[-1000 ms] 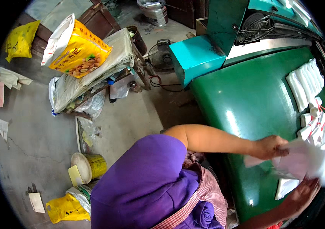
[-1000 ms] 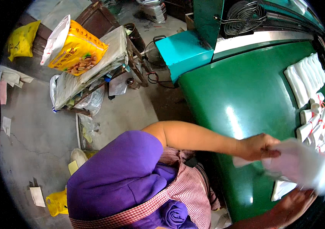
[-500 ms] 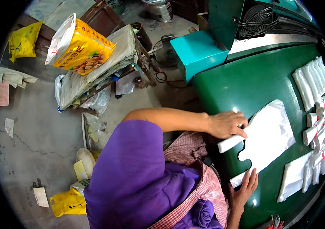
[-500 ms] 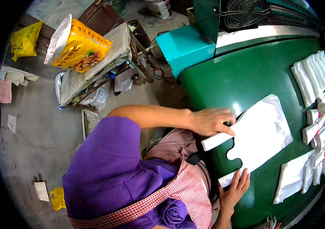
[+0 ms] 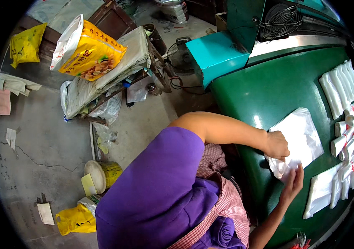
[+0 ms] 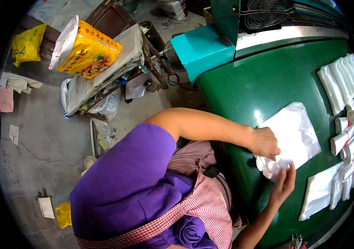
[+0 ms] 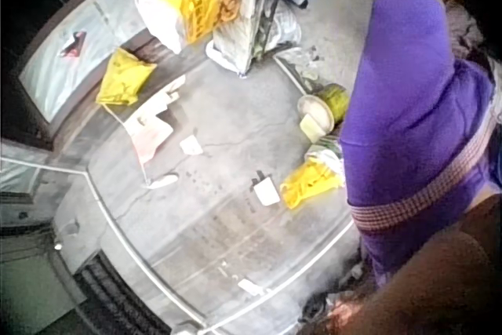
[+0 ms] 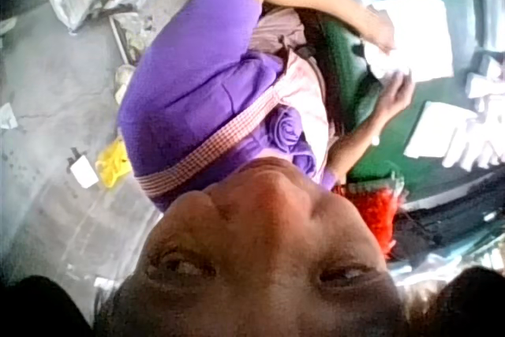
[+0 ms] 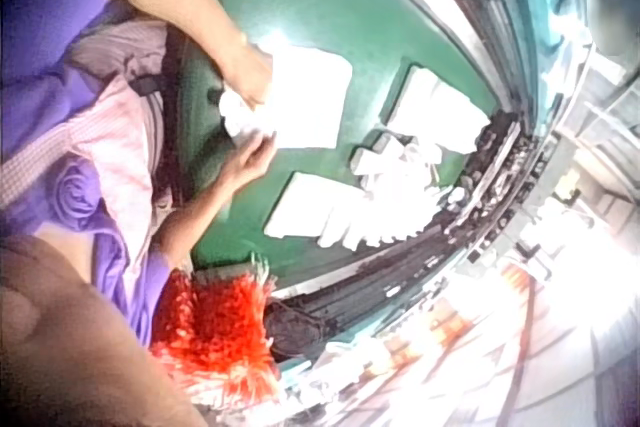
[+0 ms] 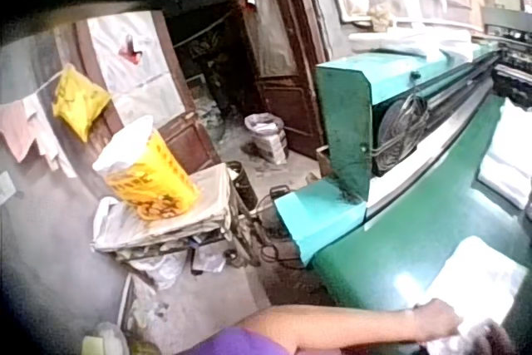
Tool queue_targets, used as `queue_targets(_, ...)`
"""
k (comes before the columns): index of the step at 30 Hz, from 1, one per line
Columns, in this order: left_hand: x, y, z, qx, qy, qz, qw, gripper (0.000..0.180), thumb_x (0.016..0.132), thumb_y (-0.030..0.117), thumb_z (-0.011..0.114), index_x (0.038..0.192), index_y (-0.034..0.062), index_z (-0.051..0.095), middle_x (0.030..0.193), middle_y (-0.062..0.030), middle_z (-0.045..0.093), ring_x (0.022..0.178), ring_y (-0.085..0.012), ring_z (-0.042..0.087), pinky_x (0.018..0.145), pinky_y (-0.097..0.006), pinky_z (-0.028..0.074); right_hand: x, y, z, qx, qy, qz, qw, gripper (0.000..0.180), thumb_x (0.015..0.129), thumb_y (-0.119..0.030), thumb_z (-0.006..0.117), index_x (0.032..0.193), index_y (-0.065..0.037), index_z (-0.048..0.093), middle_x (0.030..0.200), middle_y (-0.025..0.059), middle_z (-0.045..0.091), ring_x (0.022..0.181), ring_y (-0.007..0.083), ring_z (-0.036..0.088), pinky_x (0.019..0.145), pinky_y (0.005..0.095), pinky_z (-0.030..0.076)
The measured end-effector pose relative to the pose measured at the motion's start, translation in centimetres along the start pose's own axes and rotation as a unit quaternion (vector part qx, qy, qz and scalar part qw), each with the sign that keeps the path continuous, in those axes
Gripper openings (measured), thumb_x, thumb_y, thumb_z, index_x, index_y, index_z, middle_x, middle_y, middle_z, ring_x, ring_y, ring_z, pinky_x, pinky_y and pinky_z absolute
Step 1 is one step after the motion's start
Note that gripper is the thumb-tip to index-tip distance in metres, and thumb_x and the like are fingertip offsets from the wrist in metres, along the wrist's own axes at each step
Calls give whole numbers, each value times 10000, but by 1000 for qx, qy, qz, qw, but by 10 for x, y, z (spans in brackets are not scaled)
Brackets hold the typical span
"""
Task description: The person folds white rectangular sheets on a green table, rolls them into bundles, and ties them with red plastic strips. The finished bundles are stacked on the table as the process continues.
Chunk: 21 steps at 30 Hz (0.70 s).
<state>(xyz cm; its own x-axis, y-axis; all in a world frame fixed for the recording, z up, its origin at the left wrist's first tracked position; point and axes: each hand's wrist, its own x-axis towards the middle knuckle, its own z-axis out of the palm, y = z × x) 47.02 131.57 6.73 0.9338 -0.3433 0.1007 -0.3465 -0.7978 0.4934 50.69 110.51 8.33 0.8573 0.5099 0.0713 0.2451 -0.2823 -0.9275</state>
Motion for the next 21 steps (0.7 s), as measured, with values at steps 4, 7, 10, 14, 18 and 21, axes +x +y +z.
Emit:
queue_targets(4, -32, -5, 10, 117, 194, 149, 962, 195, 826, 230, 573, 888, 54, 628, 986, -123, 643, 900, -259, 631, 629, -375, 509, 9, 0, 16, -247, -176, 4, 953, 226, 926, -153, 548, 1051, 28, 602, 873, 200, 626, 681, 250, 593, 631, 359, 466)
queue_targets(7, -67, 2, 25, 109, 254, 294, 915, 234, 838, 164, 538, 1016, 42, 628, 1115, -137, 609, 994, -257, 605, 811, -357, 515, -16, -5, 19, -371, -177, -119, 904, 253, 888, -62, 523, 1123, 11, 582, 1205, 217, 562, 999, 337, 598, 780, 417, 484)
queue_targets(10, -65, 7, 41, 116, 290, 242, 919, 266, 841, 177, 535, 1053, 49, 632, 1115, -145, 628, 986, -255, 619, 852, -350, 512, -7, 6, 28, -386, -123, -252, 879, 358, 883, -15, 483, 1237, 35, 509, 1358, 226, 449, 1251, 376, 442, 1000, 433, 383)
queue_targets(14, -25, 13, 29, 8, 123, 112, 986, 162, 833, 190, 534, 795, 67, 633, 762, -96, 652, 754, -273, 658, 632, -390, 513, 44, 31, -11, -448, -114, -152, 874, 444, 917, -68, 477, 1339, 55, 416, 1425, 242, 368, 1345, 370, 325, 1109, 417, 243)
queue_targets(18, 28, -18, 11, -93, 68, -29, 993, 215, 771, 286, 624, 763, 73, 652, 818, -137, 659, 725, -336, 637, 660, -447, 509, 32, -3, -7, -191, -172, -42, 965, 489, 929, -140, 543, 1368, 22, 399, 1422, 238, 375, 1329, 347, 361, 1060, 391, 329)
queue_targets(21, 35, -30, 24, 4, 268, 82, 960, 174, 749, 222, 637, 788, 54, 618, 912, -111, 616, 804, -285, 617, 684, -428, 511, 11, -5, 17, -367, -121, -155, 909, 640, 853, -162, 639, 1381, 44, 342, 1448, 247, 317, 1336, 381, 331, 1082, 431, 292)
